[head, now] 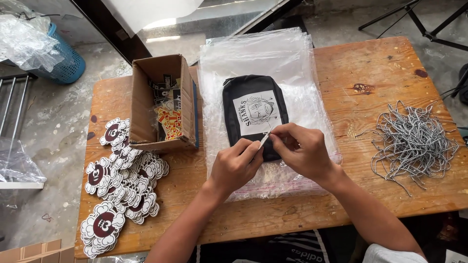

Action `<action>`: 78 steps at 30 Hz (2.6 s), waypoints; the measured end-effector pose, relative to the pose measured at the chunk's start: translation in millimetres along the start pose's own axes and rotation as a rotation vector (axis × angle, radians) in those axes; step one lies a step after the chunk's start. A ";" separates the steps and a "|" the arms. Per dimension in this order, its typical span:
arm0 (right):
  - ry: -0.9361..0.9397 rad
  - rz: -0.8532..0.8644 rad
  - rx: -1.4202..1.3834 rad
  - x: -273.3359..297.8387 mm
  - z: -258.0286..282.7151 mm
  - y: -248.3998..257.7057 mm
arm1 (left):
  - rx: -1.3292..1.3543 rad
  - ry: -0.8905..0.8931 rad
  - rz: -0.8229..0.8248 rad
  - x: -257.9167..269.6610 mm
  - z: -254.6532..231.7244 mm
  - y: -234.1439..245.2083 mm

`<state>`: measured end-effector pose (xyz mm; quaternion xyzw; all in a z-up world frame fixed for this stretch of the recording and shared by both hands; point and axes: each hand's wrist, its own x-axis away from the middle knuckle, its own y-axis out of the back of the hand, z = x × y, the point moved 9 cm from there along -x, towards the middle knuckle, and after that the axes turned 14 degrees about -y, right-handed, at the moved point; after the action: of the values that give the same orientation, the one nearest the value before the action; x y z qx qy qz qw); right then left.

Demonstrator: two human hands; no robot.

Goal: The person attaches a metal chain to a black pouch using a small clip, then places the pouch into a clear plastic bag. The person repeats this process for a second pouch, handling the items on a wooden table.

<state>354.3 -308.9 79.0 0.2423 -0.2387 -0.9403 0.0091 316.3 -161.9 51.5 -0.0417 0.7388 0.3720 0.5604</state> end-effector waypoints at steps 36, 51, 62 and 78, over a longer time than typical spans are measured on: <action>-0.111 -0.177 0.061 -11.6 -30.6 89.2 | 0.212 -0.023 0.269 5.8 -17.1 -35.5; -0.255 0.443 0.169 -3.3 -10.7 11.8 | 0.535 0.190 0.317 18.3 -2.6 -44.4; -0.364 0.639 0.447 9.7 -69.6 -35.0 | 1.018 0.361 0.277 19.1 2.3 -52.1; -0.229 0.709 0.129 21.7 -31.3 -35.0 | 0.665 0.780 0.325 20.9 20.7 -28.6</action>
<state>352.9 -294.7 29.2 0.0379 -0.3659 -0.8829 0.2918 338.8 -162.7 17.2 0.1179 0.9670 0.1570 0.1625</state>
